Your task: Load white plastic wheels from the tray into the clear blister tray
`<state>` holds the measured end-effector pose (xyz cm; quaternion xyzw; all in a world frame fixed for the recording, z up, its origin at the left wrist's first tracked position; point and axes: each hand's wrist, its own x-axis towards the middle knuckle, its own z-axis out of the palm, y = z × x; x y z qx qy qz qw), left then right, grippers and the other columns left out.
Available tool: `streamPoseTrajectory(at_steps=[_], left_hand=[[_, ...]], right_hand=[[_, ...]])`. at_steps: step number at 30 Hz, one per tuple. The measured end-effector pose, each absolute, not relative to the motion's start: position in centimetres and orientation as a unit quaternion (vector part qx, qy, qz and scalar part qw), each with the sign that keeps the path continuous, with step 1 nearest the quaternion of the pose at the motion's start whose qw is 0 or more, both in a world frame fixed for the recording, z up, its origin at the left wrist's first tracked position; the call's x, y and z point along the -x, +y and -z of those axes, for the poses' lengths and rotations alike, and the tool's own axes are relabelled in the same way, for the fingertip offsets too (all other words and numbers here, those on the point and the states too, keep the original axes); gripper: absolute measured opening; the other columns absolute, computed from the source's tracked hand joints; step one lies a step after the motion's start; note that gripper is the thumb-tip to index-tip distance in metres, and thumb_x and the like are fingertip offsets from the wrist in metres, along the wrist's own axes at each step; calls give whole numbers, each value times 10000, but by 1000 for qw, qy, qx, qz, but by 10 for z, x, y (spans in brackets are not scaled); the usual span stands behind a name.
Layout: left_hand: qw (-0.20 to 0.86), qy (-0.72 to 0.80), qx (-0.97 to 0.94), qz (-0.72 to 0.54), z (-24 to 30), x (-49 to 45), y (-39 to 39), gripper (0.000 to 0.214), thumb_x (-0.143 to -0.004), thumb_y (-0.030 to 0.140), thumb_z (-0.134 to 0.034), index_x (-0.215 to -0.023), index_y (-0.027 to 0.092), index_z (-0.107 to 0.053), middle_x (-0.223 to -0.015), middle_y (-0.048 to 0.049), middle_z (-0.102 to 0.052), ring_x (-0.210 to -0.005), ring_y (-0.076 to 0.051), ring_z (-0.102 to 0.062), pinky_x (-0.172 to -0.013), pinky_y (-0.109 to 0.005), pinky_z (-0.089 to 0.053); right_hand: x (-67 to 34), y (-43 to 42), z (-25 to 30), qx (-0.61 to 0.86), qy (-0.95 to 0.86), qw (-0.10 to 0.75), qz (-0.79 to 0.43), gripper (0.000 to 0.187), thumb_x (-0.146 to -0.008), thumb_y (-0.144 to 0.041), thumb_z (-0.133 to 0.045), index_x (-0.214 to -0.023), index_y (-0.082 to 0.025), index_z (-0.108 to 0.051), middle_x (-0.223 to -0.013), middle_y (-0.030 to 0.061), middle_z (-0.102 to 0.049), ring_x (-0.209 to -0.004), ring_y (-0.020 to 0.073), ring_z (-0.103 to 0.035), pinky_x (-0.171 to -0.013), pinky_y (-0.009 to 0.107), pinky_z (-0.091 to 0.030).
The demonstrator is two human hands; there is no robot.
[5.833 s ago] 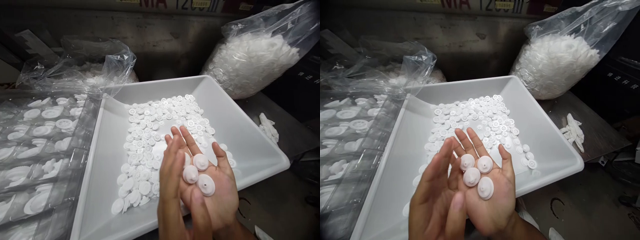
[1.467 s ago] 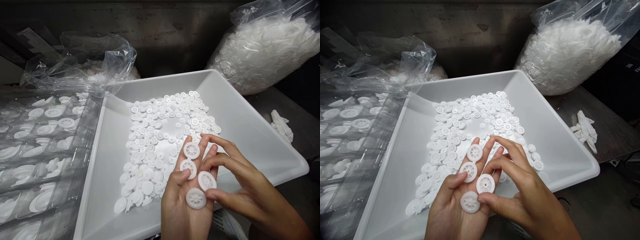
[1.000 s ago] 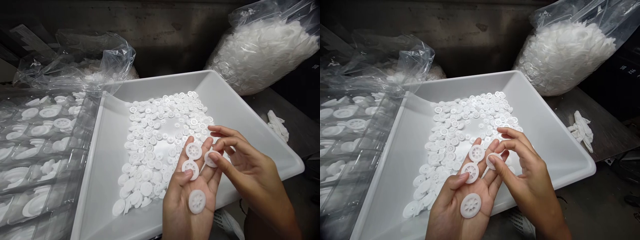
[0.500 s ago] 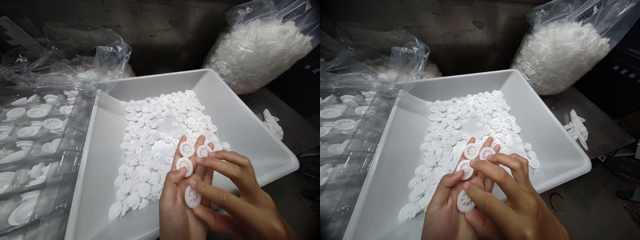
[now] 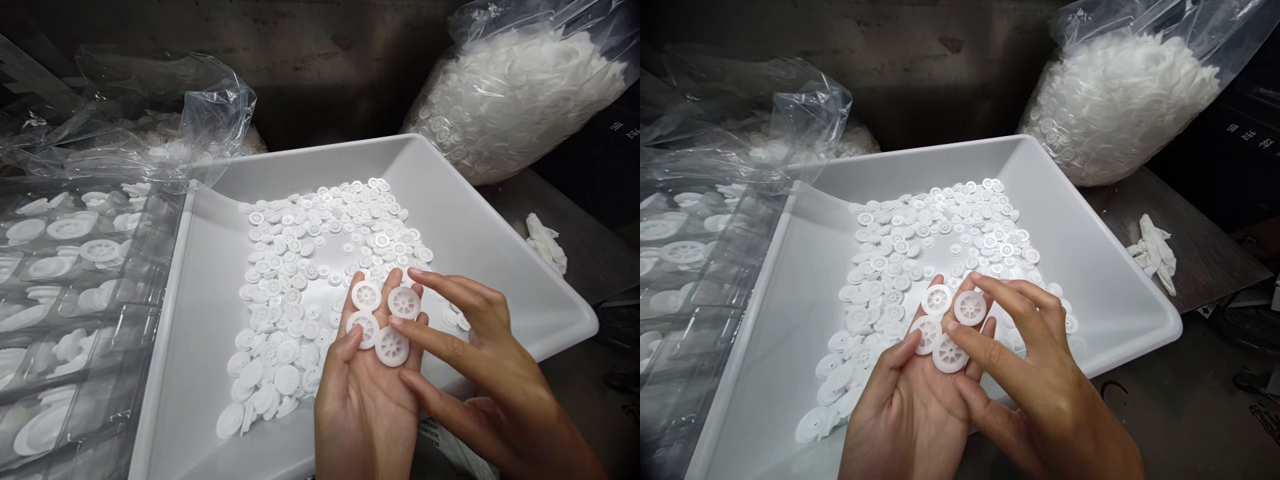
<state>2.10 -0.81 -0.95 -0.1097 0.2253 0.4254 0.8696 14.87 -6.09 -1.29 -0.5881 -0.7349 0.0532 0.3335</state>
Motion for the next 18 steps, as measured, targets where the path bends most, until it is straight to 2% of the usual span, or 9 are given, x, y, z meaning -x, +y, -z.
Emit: streamPoseTrajectory(at_steps=[4,9,18], left_hand=[[867,222,115,-431,9,-22,-7,623,-989,205,-455,-1591,177,-298,-1389,-176,-681,-1323,-276,-611,-1125,-389,-497],[864,218,119,-437,7,-22,-4,618,-979,252,-471,-1574,164,-332,-1405,-175,-669,-1307,-308,-621,-1050,-381,-557],[851,278,132,-425,3,-27,-1,586,-970,356,-508,-1520,165,-438,-1327,-153,-719,-1274,-268,-655,-1103,-407,-515]], right_hand=[[-153,-63,12,593,-713,367,-72,431,-949,-107,-630,-1359,-222,-565,-1517,105,-452,-1397,286,-412,-1108,440,-384],[-155,-65,10,598,-692,395,-83,379,-949,-87,-614,-1304,-217,-588,-1458,95,-501,-1352,242,-479,-1105,395,-399],[-153,-63,16,577,-730,358,-82,274,-946,-75,-623,-1176,-215,-672,-1474,105,-482,-1362,286,-430,-1079,461,-428]])
